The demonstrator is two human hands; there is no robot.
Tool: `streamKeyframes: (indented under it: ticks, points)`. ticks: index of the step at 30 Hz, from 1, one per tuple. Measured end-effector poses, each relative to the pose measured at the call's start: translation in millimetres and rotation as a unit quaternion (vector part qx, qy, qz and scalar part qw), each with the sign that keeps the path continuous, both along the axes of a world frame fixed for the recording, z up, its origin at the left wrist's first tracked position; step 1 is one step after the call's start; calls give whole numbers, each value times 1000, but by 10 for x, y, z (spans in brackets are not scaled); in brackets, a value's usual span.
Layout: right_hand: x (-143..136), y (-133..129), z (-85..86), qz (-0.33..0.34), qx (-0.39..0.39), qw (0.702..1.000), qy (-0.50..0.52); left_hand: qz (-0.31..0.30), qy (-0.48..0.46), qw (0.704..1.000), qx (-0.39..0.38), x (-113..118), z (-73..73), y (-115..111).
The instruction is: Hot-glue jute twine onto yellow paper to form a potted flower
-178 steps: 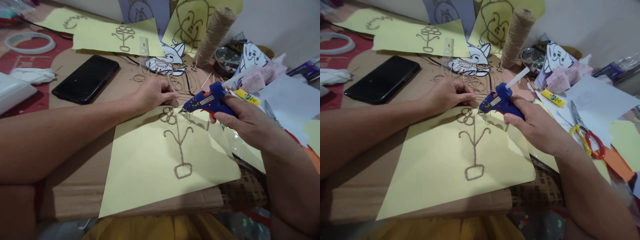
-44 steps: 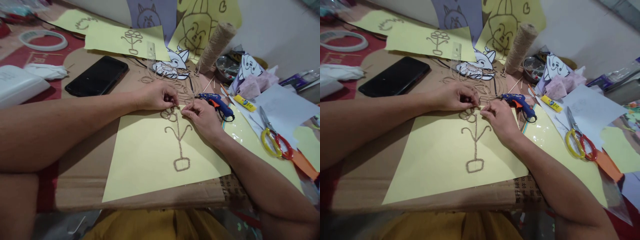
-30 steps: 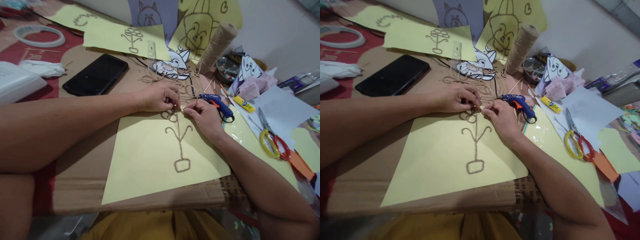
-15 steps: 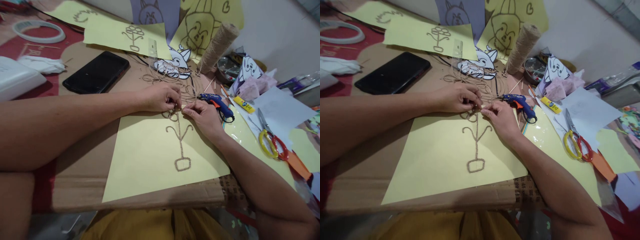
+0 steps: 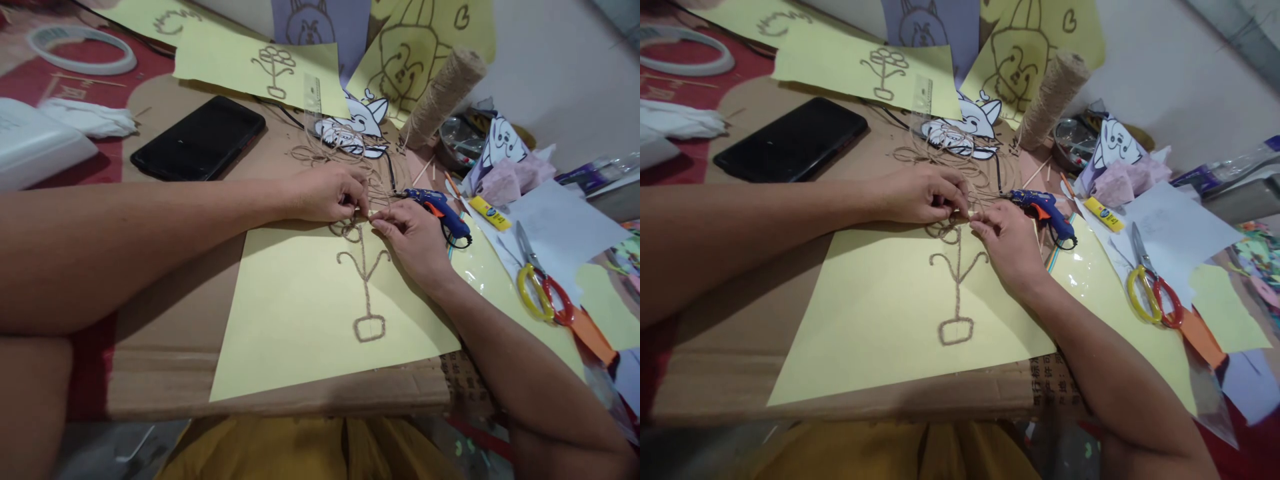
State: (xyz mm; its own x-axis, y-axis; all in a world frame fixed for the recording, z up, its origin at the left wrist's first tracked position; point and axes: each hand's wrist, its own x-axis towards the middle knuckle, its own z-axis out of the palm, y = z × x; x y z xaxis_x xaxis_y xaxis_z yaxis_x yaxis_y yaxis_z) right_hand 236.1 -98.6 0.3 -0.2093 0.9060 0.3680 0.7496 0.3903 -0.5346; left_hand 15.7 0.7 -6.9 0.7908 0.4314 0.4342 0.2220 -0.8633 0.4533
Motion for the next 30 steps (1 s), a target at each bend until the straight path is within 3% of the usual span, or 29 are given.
streamKeyframes:
  ticks: [23, 30]
  points:
    - [-38, 9, 57, 1, -27, 999, -40, 10, -4, 1000, -1, 7, -17, 22]
    - [-57, -20, 71, 12, 6, 991, -129, 19, 8, 1000, 1, 21, -20, 26]
